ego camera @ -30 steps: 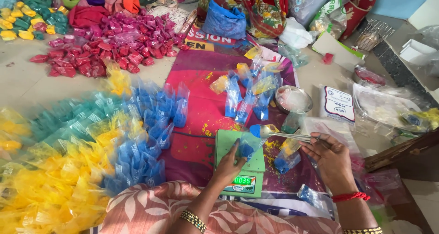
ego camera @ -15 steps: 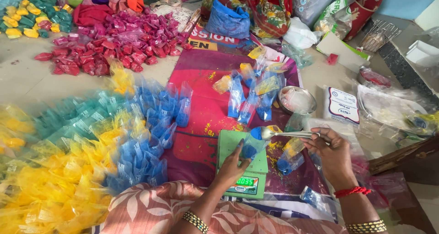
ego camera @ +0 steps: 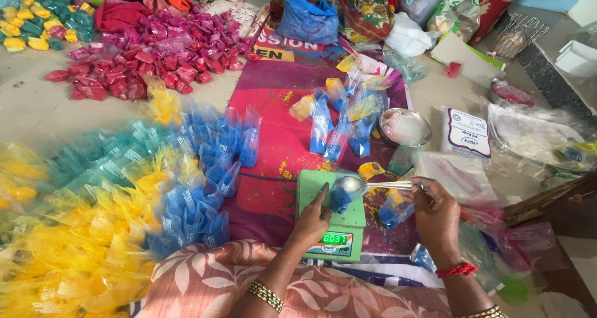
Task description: The person weighs colorful powder on a digital scale and puts it into small plastic bags.
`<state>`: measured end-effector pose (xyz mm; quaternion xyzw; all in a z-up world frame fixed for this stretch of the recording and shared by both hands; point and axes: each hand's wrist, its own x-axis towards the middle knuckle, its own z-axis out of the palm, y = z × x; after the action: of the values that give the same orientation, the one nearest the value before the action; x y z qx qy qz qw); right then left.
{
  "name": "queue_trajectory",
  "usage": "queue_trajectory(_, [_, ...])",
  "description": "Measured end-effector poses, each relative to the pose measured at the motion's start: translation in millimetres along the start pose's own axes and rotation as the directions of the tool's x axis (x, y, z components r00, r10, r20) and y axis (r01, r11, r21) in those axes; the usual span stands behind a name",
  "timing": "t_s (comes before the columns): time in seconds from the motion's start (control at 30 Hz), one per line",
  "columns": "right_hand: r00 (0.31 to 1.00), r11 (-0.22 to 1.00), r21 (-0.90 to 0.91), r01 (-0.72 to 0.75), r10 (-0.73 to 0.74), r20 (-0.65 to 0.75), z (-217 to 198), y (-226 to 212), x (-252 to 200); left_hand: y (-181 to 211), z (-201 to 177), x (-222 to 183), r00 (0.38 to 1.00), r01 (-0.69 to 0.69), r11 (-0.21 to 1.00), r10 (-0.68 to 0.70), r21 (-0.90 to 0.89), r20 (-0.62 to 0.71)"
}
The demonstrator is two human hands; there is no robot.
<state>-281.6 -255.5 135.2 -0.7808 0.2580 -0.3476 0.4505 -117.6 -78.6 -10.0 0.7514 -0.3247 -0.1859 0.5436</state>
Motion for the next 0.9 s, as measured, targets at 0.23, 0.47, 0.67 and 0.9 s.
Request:
queue_trajectory(0.23, [0.988,0.967,0.219,-0.133,0.146,-0.043,-19.4,8.1,-5.9,2.7,-5.5,-2.8,1.0,-0.009,1.0,0.009,-0.008,-0.007])
queue_trajectory(0.47, [0.939,0.705,0.672,-0.228,0.342,-0.04,-65.1,53.4,-30.3,-2.8,-12.4,-7.7,0.999,0.03,1.0,-0.03,0.005,0.022])
queue_trajectory(0.67, [0.907,0.676,0.719,-0.161,0.389,-0.162,-100.8,91.7,-42.4,-52.0,-2.7,4.8,0.994,-0.078,0.993,0.084,0.086,-0.067])
queue_trajectory(0.9, [0.882,0.664,0.73,-0.159,0.427,-0.197,-109.8,100.9,-45.4,-29.4,-23.4,-1.2,0.967,0.194,0.939,-0.232,-0.283,-0.105])
